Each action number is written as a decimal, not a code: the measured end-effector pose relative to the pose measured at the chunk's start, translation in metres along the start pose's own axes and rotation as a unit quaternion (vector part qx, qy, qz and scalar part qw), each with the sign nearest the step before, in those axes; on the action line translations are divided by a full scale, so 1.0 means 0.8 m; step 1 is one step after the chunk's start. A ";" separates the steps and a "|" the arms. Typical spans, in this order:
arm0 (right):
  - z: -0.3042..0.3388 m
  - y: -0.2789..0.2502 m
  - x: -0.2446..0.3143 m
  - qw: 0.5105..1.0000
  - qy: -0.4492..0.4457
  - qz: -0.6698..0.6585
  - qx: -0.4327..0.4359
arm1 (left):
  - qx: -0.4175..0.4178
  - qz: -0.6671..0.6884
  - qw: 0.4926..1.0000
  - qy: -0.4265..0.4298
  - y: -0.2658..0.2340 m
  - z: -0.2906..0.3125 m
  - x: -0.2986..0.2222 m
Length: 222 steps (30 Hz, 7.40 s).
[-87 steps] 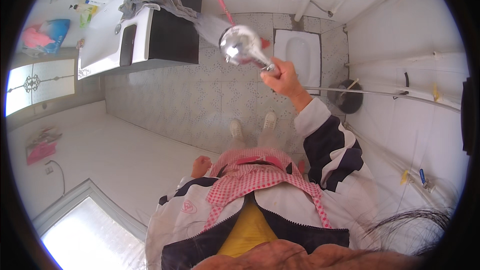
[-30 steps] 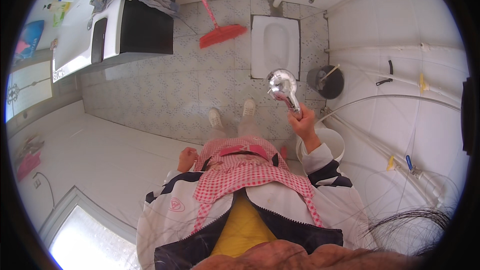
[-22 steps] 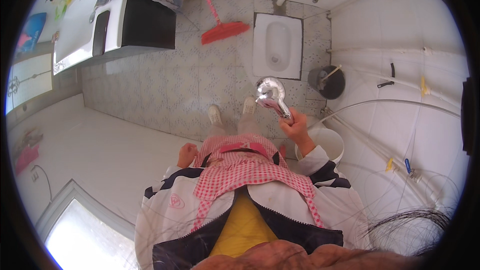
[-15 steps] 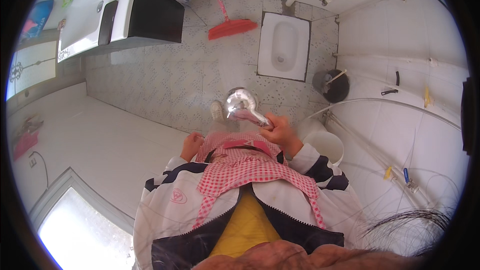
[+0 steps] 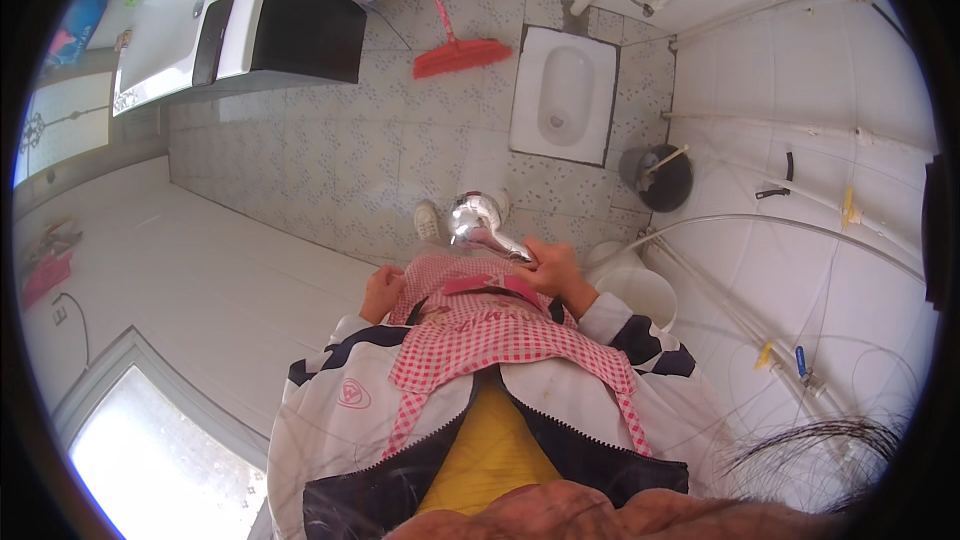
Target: The person sprays water from a handheld shower head onto the bathroom floor and squat toilet, then uses a squeegee to push water toward the drain. The person also wipes the water heater with a cloth and opens the bathroom door.
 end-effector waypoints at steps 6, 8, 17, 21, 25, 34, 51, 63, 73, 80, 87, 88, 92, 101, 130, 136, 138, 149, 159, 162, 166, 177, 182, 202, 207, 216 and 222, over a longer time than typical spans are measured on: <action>-0.017 0.025 0.013 0.998 -0.055 -0.011 0.016 | 0.004 0.014 1.000 -0.001 -0.012 0.005 -0.003; -0.021 0.026 0.019 0.998 -0.067 -0.001 0.019 | 0.022 0.049 0.998 -0.030 -0.016 0.008 0.002; -0.057 0.066 0.083 0.993 -0.086 -0.048 0.065 | 0.006 0.094 0.995 -0.021 -0.024 0.011 0.041; -0.081 0.108 0.108 0.987 -0.103 -0.067 0.105 | 0.002 0.058 0.998 -0.009 -0.037 0.013 0.067; -0.093 0.140 0.117 0.987 -0.071 -0.040 0.135 | 0.000 0.124 0.992 -0.023 -0.056 0.016 0.095; -0.072 0.135 0.138 0.980 -0.064 0.129 0.139 | 0.010 0.226 0.973 0.045 -0.097 -0.006 0.061; -0.068 0.129 0.154 0.990 0.014 0.142 -0.021 | 0.383 0.317 0.867 0.024 -0.064 0.085 -0.183; 0.022 -0.002 0.088 0.976 0.017 0.213 -0.032 | 0.347 0.340 0.874 0.007 0.069 0.082 -0.263; 0.275 -0.351 -0.007 0.659 0.152 -0.106 -0.729 | 0.319 0.343 0.884 0.004 0.136 0.092 -0.318; 0.346 -0.421 -0.011 0.542 0.173 -0.118 -0.814 | 0.305 0.331 0.893 0.004 0.156 0.107 -0.339; 0.409 -0.444 -0.023 0.443 0.241 -0.097 -0.858 | 0.310 0.319 0.895 0.008 0.163 0.117 -0.345; 0.418 -0.452 -0.026 0.449 0.222 -0.081 -0.862 | 0.312 0.320 0.895 0.010 0.165 0.115 -0.345; 0.440 -0.470 -0.037 0.511 0.211 -0.016 -0.833 | 0.279 0.322 0.905 -0.004 0.167 0.112 -0.336; 0.487 -0.475 -0.029 0.568 0.404 0.179 -0.694 | 0.290 0.320 0.902 0.007 0.168 0.124 -0.339; 0.514 -0.458 -0.020 0.635 0.394 0.243 -0.618 | 0.307 0.311 0.900 -0.009 0.160 0.110 -0.319; 0.485 -0.455 0.009 0.630 0.369 0.178 -0.660 | 0.320 0.322 0.891 -0.005 0.158 0.107 -0.323; 0.480 -0.455 0.012 0.631 0.372 0.197 -0.651 | 0.325 0.318 0.890 -0.004 0.158 0.105 -0.323; 0.485 -0.453 -0.026 0.575 0.286 0.102 -0.760 | 0.320 0.330 0.888 -0.007 0.161 0.104 -0.326; 0.437 -0.458 -0.034 0.461 0.167 -0.040 -0.870 | 0.307 0.315 0.898 -0.020 0.157 0.111 -0.329; 0.431 -0.468 -0.035 0.418 0.152 -0.136 -0.885 | 0.311 0.314 0.897 -0.023 0.158 0.111 -0.329; 0.424 -0.479 -0.031 0.467 0.067 -0.301 -0.829 | 0.306 0.311 0.899 -0.023 0.159 0.109 -0.327; 0.361 -0.521 0.008 0.417 -0.325 -0.530 -0.663 | 0.296 0.317 0.900 -0.043 0.156 0.107 -0.321; 0.349 -0.515 0.017 0.417 -0.342 -0.528 -0.656 | 0.309 0.304 0.900 -0.040 0.154 0.111 -0.323; 0.341 -0.459 0.027 0.508 -0.245 -0.542 -0.623 | 0.380 0.263 0.882 0.094 0.170 0.148 -0.394; 0.339 -0.399 0.013 0.520 -0.180 -0.560 -0.619 | 0.390 0.276 0.873 0.099 0.176 0.152 -0.415; 0.327 -0.375 0.009 0.529 -0.145 -0.560 -0.621 | 0.339 0.288 0.892 0.078 0.166 0.138 -0.411; 0.303 -0.361 0.009 0.558 -0.111 -0.556 -0.606 | 0.334 0.318 0.882 0.101 0.156 0.143 -0.420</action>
Point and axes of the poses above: each hand's wrist, its own z-axis away from the middle knuckle, its own y-axis out of the palm, x = y × z, the point moved 3 cm from there along -z, towards the middle knuckle, and after that the axes turned 15 degrees about -y, right-handed, at the moved point
